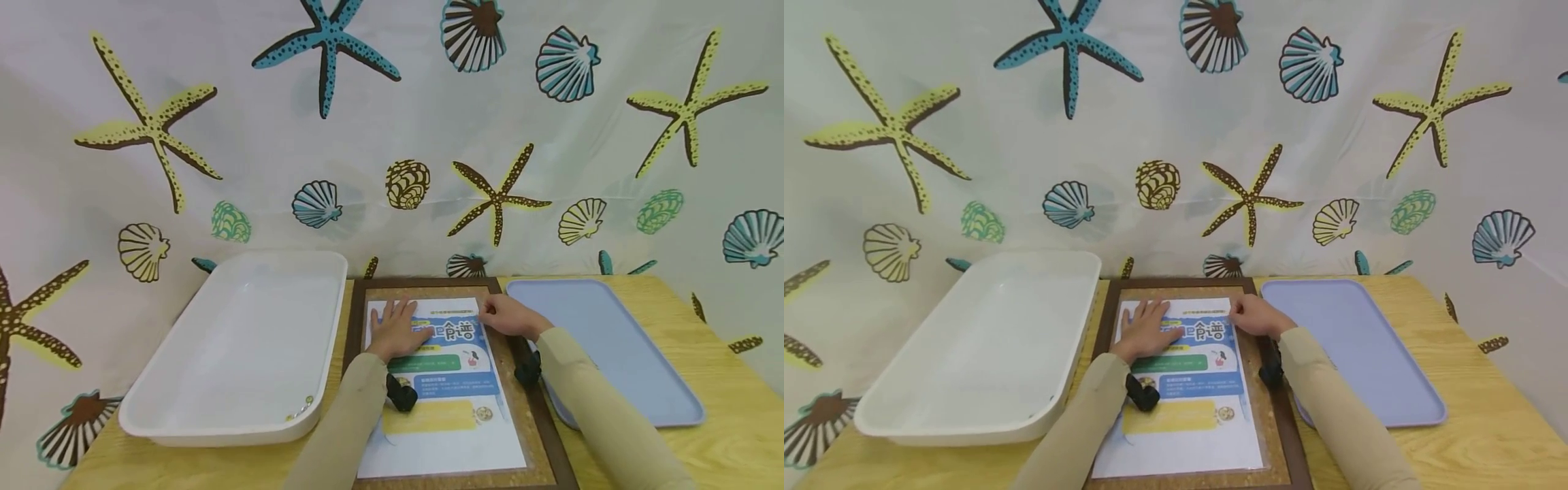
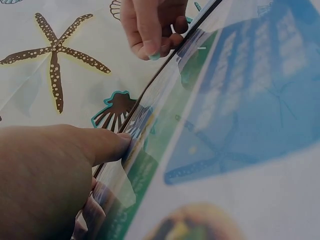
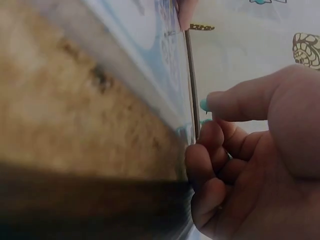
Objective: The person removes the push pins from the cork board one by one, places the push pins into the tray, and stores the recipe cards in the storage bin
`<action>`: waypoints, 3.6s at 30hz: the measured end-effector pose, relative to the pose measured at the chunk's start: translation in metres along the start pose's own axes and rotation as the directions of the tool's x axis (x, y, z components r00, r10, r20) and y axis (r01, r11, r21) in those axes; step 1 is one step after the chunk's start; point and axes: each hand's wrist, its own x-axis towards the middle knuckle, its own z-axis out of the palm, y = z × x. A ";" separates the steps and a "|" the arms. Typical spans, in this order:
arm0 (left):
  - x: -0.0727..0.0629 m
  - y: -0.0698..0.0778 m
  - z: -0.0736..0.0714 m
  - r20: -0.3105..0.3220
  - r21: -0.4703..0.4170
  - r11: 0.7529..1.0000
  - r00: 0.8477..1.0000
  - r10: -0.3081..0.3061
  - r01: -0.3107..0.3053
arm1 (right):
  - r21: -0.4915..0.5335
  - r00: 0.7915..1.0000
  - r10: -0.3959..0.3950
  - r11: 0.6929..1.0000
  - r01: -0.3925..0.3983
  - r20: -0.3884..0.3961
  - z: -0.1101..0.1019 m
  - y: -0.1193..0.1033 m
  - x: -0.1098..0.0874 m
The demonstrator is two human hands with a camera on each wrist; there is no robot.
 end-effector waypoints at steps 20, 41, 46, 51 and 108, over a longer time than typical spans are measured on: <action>-0.004 -0.001 0.002 -0.010 -0.033 0.999 1.000 0.017 -0.017 | 0.080 0.999 0.008 0.997 -0.005 -0.033 -0.015 0.033 -0.027; -0.004 0.002 -0.001 0.007 -0.019 1.000 1.000 0.019 -0.018 | -0.079 0.987 0.159 0.984 -0.159 -0.012 -0.041 0.072 -0.064; -0.004 0.002 -0.001 -0.005 -0.022 1.000 1.000 0.010 -0.010 | -0.112 0.989 0.145 0.983 -0.147 -0.031 -0.039 0.075 -0.064; -0.005 0.003 0.000 -0.013 -0.035 0.999 1.000 0.015 -0.016 | -0.141 0.985 0.162 0.976 -0.168 -0.059 -0.036 0.078 -0.064; -0.001 0.005 0.006 -0.113 -0.050 0.998 0.993 0.026 -0.032 | 0.006 0.989 0.130 0.992 -0.130 -0.066 0.002 0.008 -0.052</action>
